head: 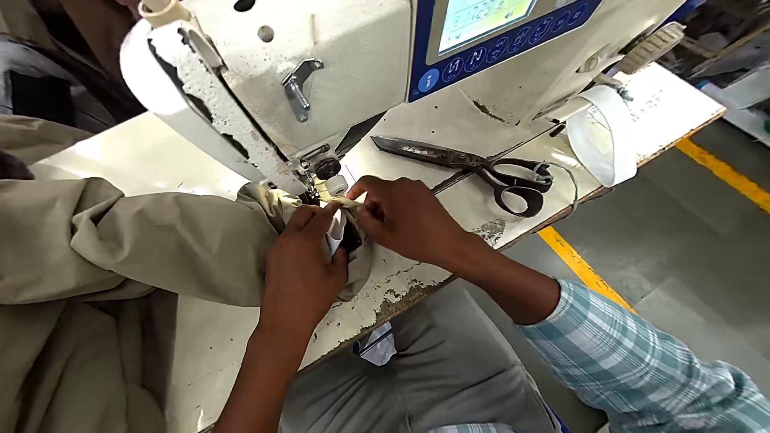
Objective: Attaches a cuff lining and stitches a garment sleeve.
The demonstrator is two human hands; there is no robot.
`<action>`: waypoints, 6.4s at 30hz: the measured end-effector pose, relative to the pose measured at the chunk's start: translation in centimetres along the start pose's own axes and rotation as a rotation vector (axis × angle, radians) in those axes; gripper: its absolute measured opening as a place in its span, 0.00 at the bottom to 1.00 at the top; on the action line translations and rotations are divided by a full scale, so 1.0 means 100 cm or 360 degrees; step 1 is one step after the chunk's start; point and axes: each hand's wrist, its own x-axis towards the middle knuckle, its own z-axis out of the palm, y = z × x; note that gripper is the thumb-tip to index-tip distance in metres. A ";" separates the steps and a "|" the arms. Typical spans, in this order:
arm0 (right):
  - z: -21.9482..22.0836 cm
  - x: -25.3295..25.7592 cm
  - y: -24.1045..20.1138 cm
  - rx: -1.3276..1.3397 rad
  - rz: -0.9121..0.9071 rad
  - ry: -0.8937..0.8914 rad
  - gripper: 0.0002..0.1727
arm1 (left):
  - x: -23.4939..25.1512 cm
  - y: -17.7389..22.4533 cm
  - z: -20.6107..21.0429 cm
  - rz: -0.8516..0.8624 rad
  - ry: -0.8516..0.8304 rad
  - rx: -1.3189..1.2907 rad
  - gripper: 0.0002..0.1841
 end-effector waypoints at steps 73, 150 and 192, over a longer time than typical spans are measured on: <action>0.013 -0.023 0.032 0.0060 -0.0982 -0.0102 0.08 | -0.004 0.008 -0.012 -0.0085 -0.0179 -0.0116 0.08; -0.040 0.041 -0.039 -0.0206 0.0130 -0.0582 0.08 | -0.017 -0.005 0.013 0.0189 -0.0100 0.0129 0.14; 0.015 0.027 -0.001 -0.0729 -0.0611 0.0125 0.13 | -0.011 -0.017 0.008 0.0315 -0.0061 0.0173 0.17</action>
